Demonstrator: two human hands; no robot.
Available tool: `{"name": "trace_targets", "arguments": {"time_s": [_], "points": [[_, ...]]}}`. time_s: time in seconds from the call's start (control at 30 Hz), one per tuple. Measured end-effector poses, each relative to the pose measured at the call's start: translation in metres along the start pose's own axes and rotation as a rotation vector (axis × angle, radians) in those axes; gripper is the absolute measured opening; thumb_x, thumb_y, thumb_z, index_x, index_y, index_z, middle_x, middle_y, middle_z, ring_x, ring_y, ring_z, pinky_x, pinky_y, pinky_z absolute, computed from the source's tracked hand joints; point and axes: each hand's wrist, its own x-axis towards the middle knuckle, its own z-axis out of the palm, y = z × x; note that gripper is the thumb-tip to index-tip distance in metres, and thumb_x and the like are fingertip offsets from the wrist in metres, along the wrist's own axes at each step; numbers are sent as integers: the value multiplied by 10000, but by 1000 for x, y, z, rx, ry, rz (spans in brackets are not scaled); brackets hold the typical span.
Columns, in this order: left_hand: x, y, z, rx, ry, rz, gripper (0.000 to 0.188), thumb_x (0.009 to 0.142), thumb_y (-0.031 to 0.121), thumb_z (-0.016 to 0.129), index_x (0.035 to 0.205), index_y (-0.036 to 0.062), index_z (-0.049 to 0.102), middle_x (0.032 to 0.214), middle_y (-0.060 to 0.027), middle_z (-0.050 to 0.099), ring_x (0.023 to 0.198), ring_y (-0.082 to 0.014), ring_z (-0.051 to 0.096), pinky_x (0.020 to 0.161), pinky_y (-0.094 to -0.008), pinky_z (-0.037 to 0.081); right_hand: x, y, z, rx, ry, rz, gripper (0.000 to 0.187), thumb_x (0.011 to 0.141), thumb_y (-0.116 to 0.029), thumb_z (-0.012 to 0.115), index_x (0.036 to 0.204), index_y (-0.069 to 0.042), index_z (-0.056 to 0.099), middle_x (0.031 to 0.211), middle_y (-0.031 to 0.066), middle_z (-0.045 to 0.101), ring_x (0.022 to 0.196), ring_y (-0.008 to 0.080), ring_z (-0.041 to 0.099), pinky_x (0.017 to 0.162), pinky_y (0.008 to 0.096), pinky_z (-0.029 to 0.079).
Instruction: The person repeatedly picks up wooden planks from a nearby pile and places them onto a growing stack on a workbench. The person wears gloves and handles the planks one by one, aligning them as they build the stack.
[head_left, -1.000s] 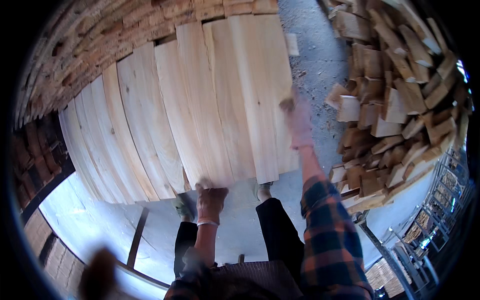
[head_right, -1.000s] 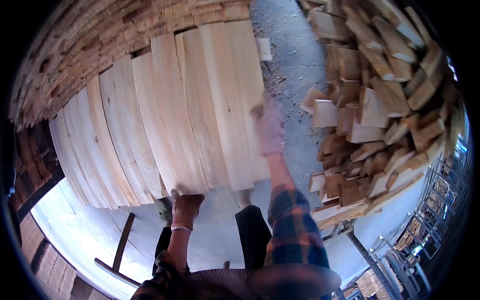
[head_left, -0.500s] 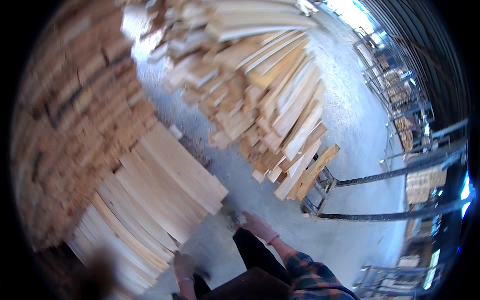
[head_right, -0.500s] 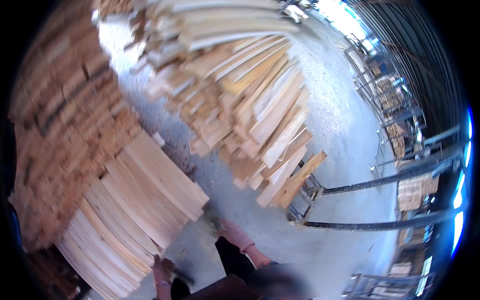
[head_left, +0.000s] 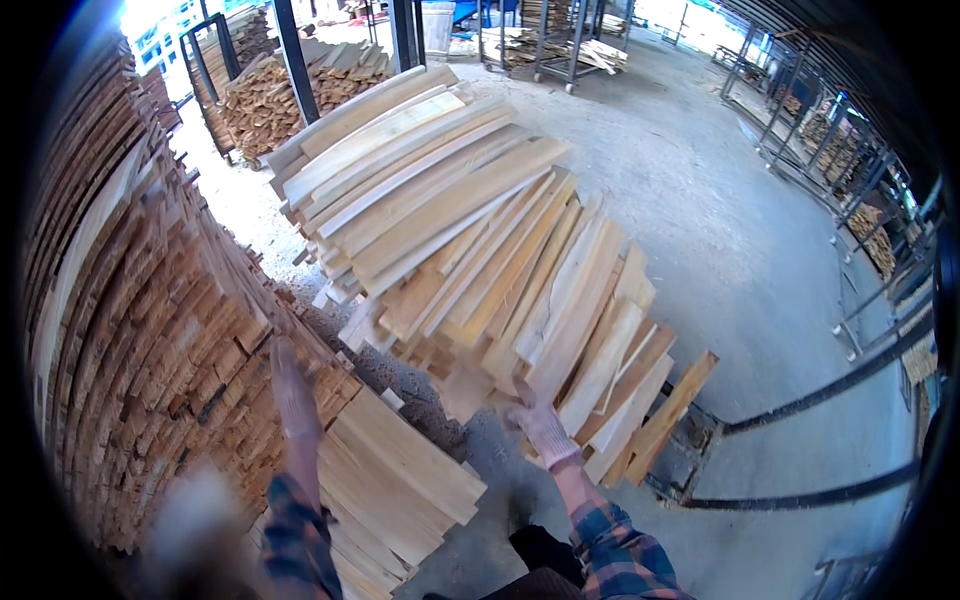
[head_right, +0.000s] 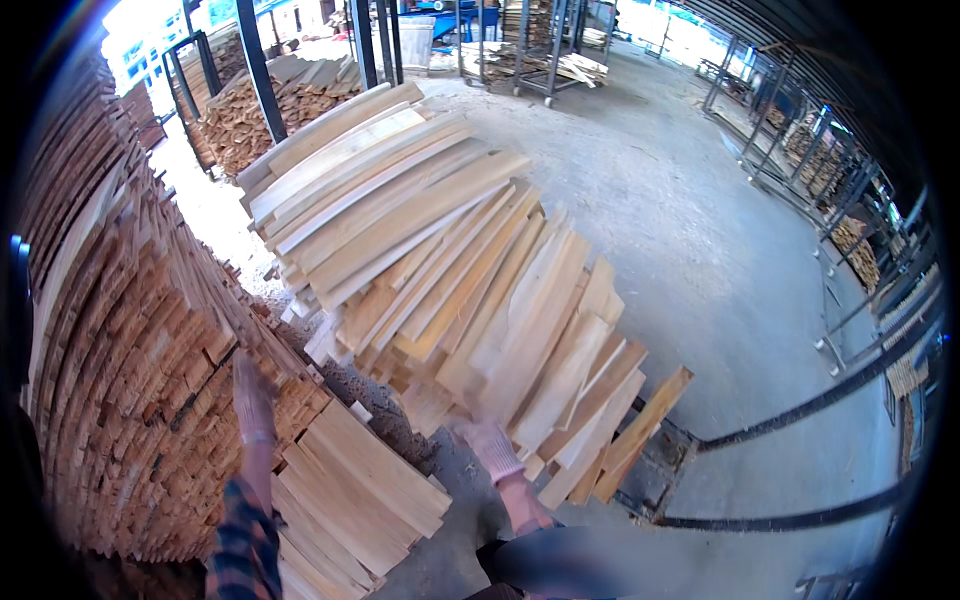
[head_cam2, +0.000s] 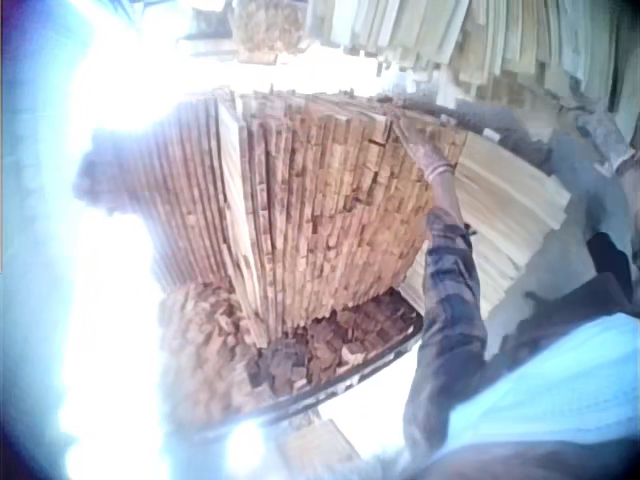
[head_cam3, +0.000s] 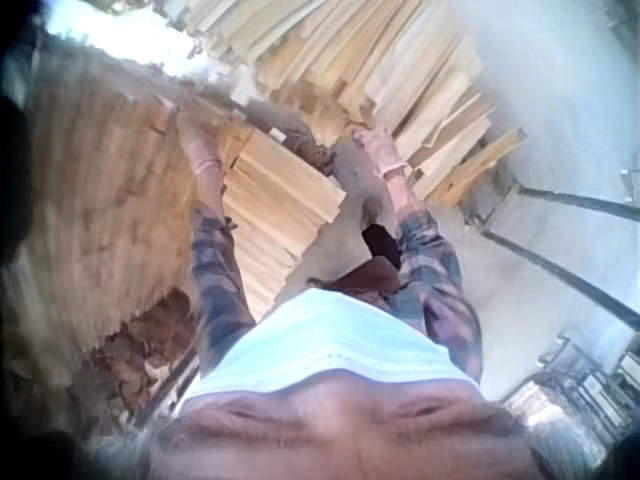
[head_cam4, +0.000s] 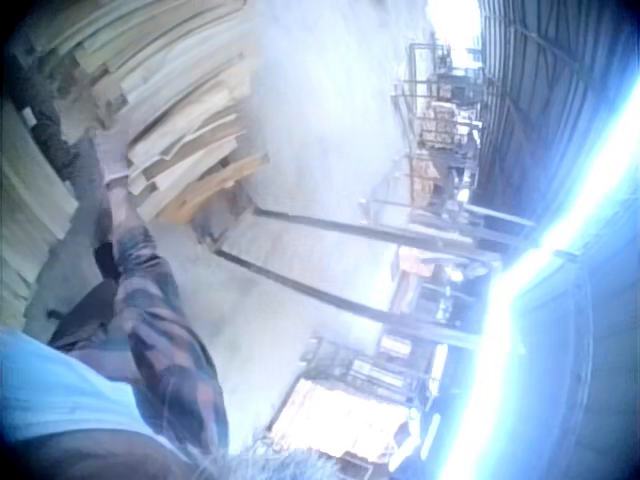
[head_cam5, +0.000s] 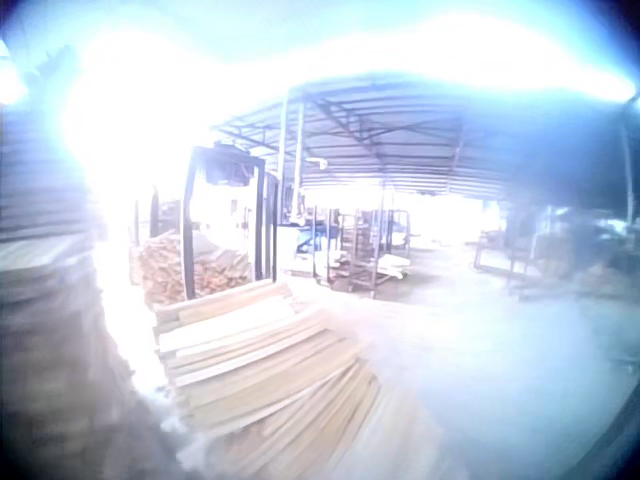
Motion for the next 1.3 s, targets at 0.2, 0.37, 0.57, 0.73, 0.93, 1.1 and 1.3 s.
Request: {"name": "trace_targets", "arguments": {"time_s": [0.2,0.37,0.57,0.73,0.93,1.1,1.3], "points": [[122,94,107,176,131,106,802,874,607,538,1465,107,329,1417,-116,438,1168,-294,486,861,-432,454,122,-153,44,396,-277,-133,747,850,-268,710,1394,87,341,1021,105,643,871,169,630,774,285,525],[254,38,56,203,9,215,701,887,489,557,1454,129,359,1390,-100,474,1108,-301,549,863,-424,476,185,-166,111,241,-229,-127,449,839,-315,727,1119,15,612,828,49,657,718,147,623,646,284,531],[188,48,135,-72,9,-40,392,899,355,550,1220,132,522,1227,-30,568,1040,-220,565,856,-395,485,211,-150,93,191,-126,3,301,857,-259,712,972,-5,598,817,55,640,601,145,602,477,294,527],[141,55,156,-110,-46,-120,776,792,439,644,1451,195,314,1366,-117,451,1106,-325,535,888,-510,456,209,-141,75,316,-68,-78,331,845,-244,718,1033,5,605,825,63,646,759,192,645,693,297,564],[-6,82,151,-3,81,-229,912,849,430,627,1514,92,102,1515,-241,225,1380,-387,266,1153,-486,210,107,-156,66,409,188,-111,346,850,-225,713,1105,-17,606,900,57,666,888,178,640,834,283,534],[-15,27,109,111,-137,-227,812,864,406,671,1456,11,279,1472,-238,319,1367,-331,312,1124,-400,259,117,-114,18,228,466,-280,399,853,-208,725,1130,24,554,952,77,652,855,149,635,745,253,523],[49,51,126,530,-402,306,748,884,405,637,1444,24,318,1402,-236,436,1221,-310,507,945,-353,473,136,-104,44,1000,273,-88,617,850,-240,716,1274,80,400,1057,194,624,925,240,636,811,335,538]]}}
